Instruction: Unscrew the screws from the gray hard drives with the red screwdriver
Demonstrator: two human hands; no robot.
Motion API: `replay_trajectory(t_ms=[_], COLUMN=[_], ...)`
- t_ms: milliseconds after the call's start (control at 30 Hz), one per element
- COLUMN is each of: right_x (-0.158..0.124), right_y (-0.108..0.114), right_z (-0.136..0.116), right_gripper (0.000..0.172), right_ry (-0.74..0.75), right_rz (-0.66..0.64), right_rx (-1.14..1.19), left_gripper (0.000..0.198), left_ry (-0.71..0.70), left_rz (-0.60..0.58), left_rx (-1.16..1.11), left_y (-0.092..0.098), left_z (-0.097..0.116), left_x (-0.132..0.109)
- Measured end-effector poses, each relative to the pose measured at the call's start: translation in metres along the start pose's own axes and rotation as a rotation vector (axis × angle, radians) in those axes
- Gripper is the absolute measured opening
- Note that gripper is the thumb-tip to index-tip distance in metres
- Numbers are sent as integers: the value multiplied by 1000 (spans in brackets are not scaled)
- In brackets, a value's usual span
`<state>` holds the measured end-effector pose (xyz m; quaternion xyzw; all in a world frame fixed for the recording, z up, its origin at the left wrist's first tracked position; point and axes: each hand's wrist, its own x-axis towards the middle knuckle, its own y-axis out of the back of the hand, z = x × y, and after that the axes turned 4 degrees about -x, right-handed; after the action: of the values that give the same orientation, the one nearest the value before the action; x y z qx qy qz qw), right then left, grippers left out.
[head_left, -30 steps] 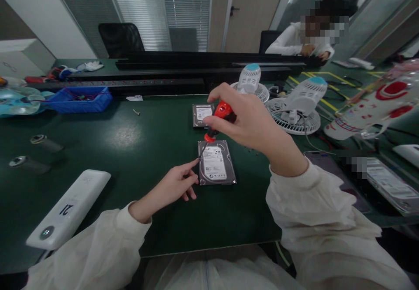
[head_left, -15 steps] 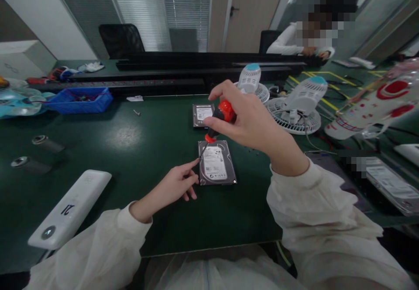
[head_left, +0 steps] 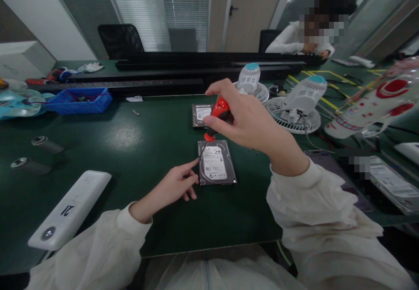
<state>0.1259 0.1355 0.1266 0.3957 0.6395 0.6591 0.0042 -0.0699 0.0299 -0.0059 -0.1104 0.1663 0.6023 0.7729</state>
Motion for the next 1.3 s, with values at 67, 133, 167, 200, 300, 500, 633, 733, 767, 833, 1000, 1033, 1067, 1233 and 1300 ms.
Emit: replay_trajectory(t_ms=[67, 133, 167, 200, 300, 500, 633, 733, 767, 833, 1000, 1033, 1067, 1233, 1300], right_x=[-1, -1, -1, -1, 0, -1, -1, 1, 1, 1, 0, 0, 0, 0, 0], right_y=[2, 3, 3, 3, 2, 3, 1, -2, -2, -2, 1, 1, 1, -1, -2], right_z=[0, 0, 0, 0, -1, 2, 2, 2, 2, 3, 4, 3, 2, 0, 0], right_gripper=[40, 43, 44, 44, 44, 41, 35, 25, 25, 28, 34, 38, 39, 45, 43], right_ry=[55, 96, 100, 88, 22, 108, 153, 142, 134, 111, 140, 142, 133, 33, 39], right_rz=[-5, -14, -13, -9, -2, 12, 3, 27, 29, 18, -17, -18, -15, 14, 19], right_rx=[63, 123, 132, 120, 16, 84, 181, 112, 79, 36, 78, 86, 86, -19, -34], left_gripper=[66, 66, 66, 67, 67, 67, 67, 67, 67, 67, 67, 67, 67, 67, 67], left_ry=[4, 9, 9, 8, 3, 5, 3, -11, -16, -20, -5, -4, -2, 2, 0], left_rz=[4, 11, 12, 13, 9, 7, 10, 7, 6, 1, 13, 14, 14, 15, 13], left_rx=[1, 6, 8, 9, 8, 10, 11, 4, 3, -1, -5, -4, -1, 8, 10], left_y=[0, 0, 0, 0, 0, 1, 0, 0, 0, 0, 0, -1, -1, -1, -1], left_z=[1, 1, 2, 2, 1, 0, 0, -1, -1, -1, 1, 1, 2, 2, 1], left_x=[0, 0, 0, 0, 0, 0, 0, 0, 0, 0, 0, 0, 0, 0, 1])
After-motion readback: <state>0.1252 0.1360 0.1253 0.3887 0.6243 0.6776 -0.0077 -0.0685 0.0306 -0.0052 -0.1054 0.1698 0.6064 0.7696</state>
